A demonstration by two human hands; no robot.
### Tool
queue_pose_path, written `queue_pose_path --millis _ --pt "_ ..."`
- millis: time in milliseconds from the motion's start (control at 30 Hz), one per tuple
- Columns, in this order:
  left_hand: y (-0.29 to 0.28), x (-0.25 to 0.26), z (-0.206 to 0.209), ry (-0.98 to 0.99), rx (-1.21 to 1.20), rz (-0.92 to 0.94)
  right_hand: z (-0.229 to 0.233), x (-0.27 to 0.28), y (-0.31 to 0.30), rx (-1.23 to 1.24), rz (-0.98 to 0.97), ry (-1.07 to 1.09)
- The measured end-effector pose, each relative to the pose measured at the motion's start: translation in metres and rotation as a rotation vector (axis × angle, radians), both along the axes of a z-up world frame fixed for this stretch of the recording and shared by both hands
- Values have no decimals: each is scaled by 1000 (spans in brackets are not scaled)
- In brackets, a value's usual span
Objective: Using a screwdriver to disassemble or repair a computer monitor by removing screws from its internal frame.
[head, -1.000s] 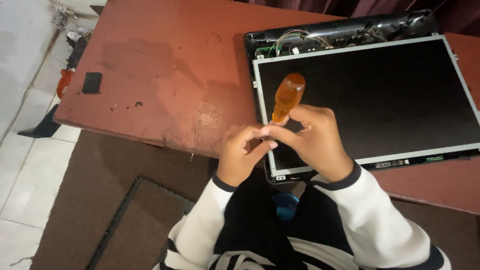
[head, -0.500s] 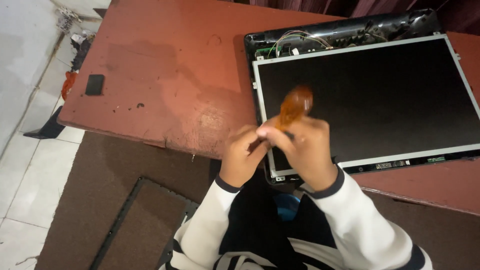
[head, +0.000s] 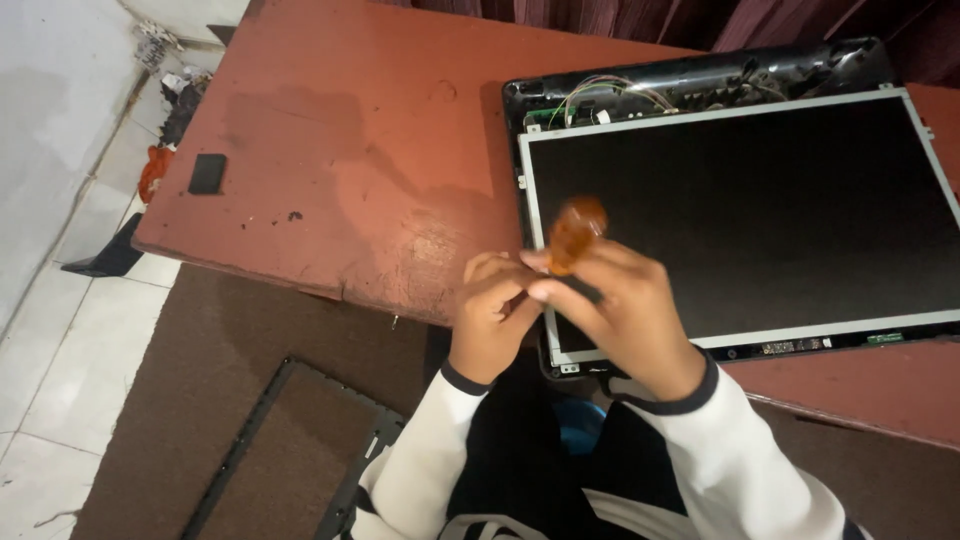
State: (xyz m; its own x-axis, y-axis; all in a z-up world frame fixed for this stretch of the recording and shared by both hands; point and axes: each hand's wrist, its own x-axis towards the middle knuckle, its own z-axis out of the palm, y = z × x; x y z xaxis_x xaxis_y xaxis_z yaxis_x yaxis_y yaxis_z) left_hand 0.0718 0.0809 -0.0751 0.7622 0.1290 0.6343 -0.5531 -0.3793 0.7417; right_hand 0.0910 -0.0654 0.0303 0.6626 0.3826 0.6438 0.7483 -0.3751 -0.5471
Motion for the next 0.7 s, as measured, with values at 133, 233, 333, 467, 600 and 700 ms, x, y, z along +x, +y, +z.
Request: queue_pose_path --millis 133,233,333,467,600,700 --pt "6 3 19 23 37 -103 6 -3 -1 98 93 179" --pt "9 1 26 83 -15 -181 -4 -1 -2 88 27 194" --pt "13 1 18 125 -31 -148 -19 0 0 53 -66 145" --pt "2 -1 32 126 -83 -104 -35 3 -3 -34 -189 25" --pt "11 8 30 82 -12 -154 -21 2 -6 -73 -150 26" --pt "29 24 30 120 -66 -267 -5 6 -6 -62 -158 165"
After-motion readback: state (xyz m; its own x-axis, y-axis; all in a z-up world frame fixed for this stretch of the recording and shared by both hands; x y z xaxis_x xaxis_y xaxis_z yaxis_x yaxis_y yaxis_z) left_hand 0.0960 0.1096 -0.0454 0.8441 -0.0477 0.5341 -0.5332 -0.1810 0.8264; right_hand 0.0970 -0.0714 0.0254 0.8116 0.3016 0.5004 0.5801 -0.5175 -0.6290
